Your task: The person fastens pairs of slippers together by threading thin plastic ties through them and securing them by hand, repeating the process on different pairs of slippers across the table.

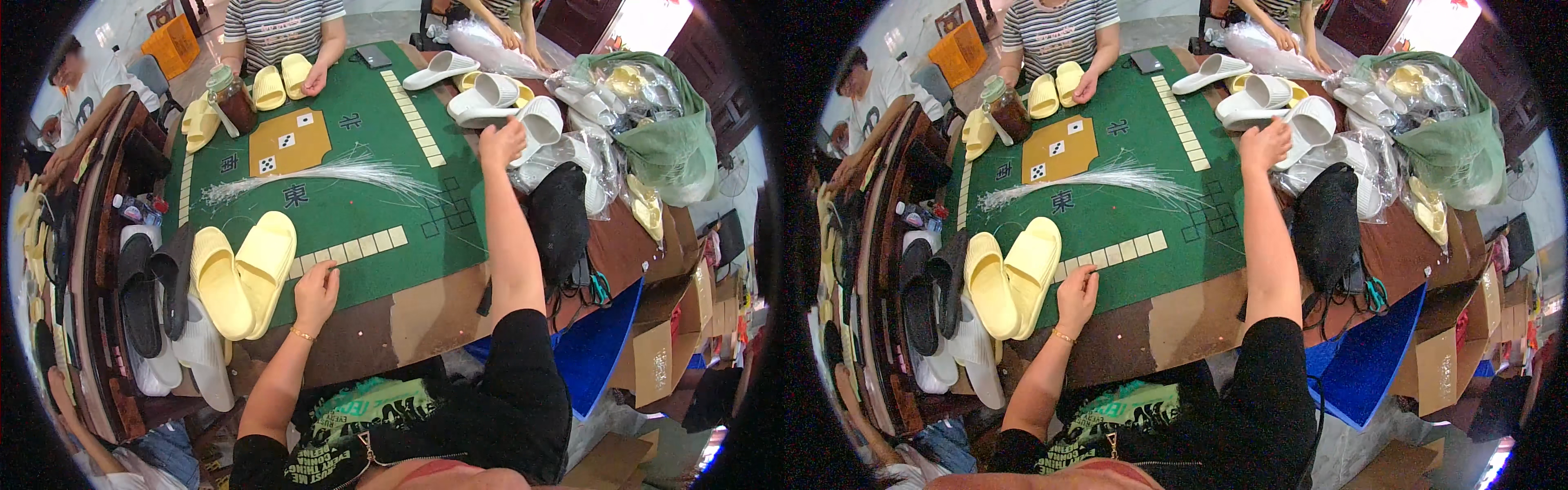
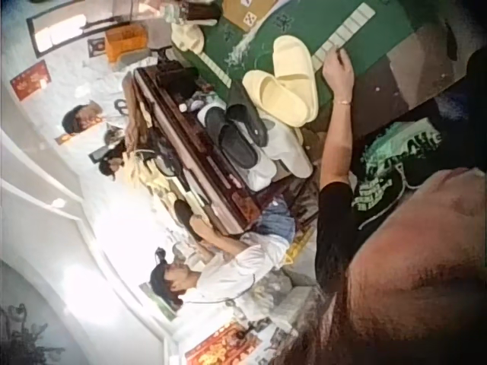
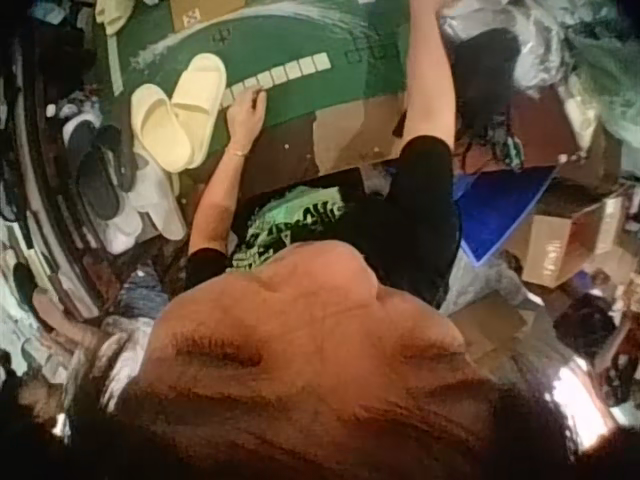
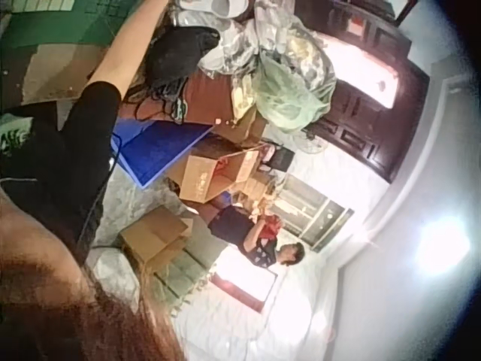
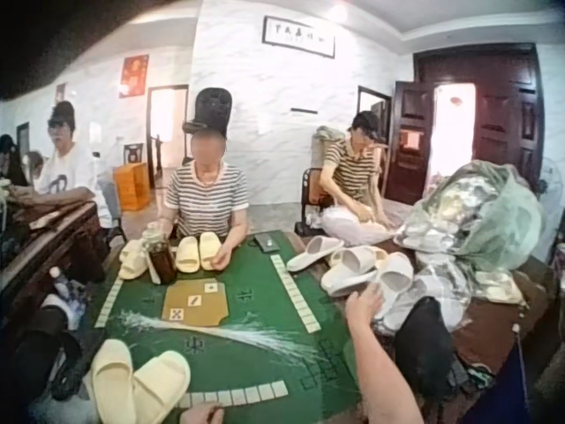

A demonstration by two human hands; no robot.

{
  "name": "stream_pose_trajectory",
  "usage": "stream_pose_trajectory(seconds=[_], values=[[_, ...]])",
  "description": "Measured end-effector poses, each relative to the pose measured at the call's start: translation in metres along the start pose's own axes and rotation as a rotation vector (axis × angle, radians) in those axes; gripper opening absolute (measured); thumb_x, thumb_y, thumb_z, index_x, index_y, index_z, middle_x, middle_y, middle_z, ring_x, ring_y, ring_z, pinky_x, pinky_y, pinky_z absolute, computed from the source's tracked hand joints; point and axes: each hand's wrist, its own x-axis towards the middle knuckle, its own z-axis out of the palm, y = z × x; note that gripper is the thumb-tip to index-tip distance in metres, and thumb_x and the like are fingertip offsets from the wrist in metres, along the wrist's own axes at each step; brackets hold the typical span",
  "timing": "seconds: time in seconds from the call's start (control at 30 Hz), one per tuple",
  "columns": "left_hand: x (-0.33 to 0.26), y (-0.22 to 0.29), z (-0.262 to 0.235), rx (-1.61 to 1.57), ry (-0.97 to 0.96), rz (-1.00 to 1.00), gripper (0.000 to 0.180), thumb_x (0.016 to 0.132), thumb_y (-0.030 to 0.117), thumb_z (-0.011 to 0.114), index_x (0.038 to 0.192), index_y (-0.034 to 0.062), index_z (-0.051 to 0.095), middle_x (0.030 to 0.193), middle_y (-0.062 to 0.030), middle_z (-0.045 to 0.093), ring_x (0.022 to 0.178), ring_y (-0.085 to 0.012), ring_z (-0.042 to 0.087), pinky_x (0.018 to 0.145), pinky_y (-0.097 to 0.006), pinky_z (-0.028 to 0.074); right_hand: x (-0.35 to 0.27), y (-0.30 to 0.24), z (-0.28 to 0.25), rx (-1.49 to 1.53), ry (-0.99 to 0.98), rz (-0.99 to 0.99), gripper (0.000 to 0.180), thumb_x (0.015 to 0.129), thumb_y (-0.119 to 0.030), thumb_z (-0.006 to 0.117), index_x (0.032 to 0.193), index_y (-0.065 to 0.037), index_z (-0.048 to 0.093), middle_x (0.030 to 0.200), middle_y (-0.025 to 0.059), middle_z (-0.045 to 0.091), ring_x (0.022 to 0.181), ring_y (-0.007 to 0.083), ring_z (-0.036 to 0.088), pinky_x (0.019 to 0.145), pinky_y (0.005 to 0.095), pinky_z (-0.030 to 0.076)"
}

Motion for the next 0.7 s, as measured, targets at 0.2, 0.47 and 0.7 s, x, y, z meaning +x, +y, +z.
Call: stream_pose_trajectory(seconds=[0.2, 0.47, 0.7], values=[[-0.007, -0.002, -0.007, 0.123, 0.017, -0.051, 0.017, 0.08, 0.017, 0.063, 0.092, 0.0059, 0.064, 0.082, -0.0139, 0.064, 0.071, -0.0308, 0.062, 0.063, -0.038, 0.051, 0.014, 0.004, 0.003, -0.183, -0.138, 0.163, 0.091, 0.066, -0.051, 0.069, 0.135, -0.002, 0.036, 0.142, 0.0226, 0.029, 0.133, 0.0389, 0.022, 0.109, 0.0507, 0.016], [-0.003, 0.0, 0.008, 0.043, -0.007, -0.009, 0.013, 0.08, 0.017, 0.057, 0.085, 0.0052, 0.058, 0.073, -0.0135, 0.057, 0.068, -0.0321, 0.059, 0.061, -0.042, 0.048, 0.092, 0.157, 0.087, -0.248, -0.214, 0.22, 0.088, 0.056, -0.062, 0.074, 0.117, 0.0, 0.055, 0.108, 0.0207, 0.06, 0.093, 0.0354, 0.06, 0.082, 0.0462, 0.048], [-0.008, -0.006, 0.01, 0.05, 0.073, 0.1, 0.014, 0.08, 0.015, 0.058, 0.089, 0.0048, 0.054, 0.073, -0.0122, 0.057, 0.068, -0.0307, 0.059, 0.06, -0.04, 0.048, 0.177, 0.162, 0.093, 0.148, -0.017, 0.029, 0.063, 0.08, -0.051, 0.057, 0.115, 0.001, 0.058, 0.11, 0.022, 0.06, 0.1, 0.0369, 0.057, 0.088, 0.0423, 0.046]])
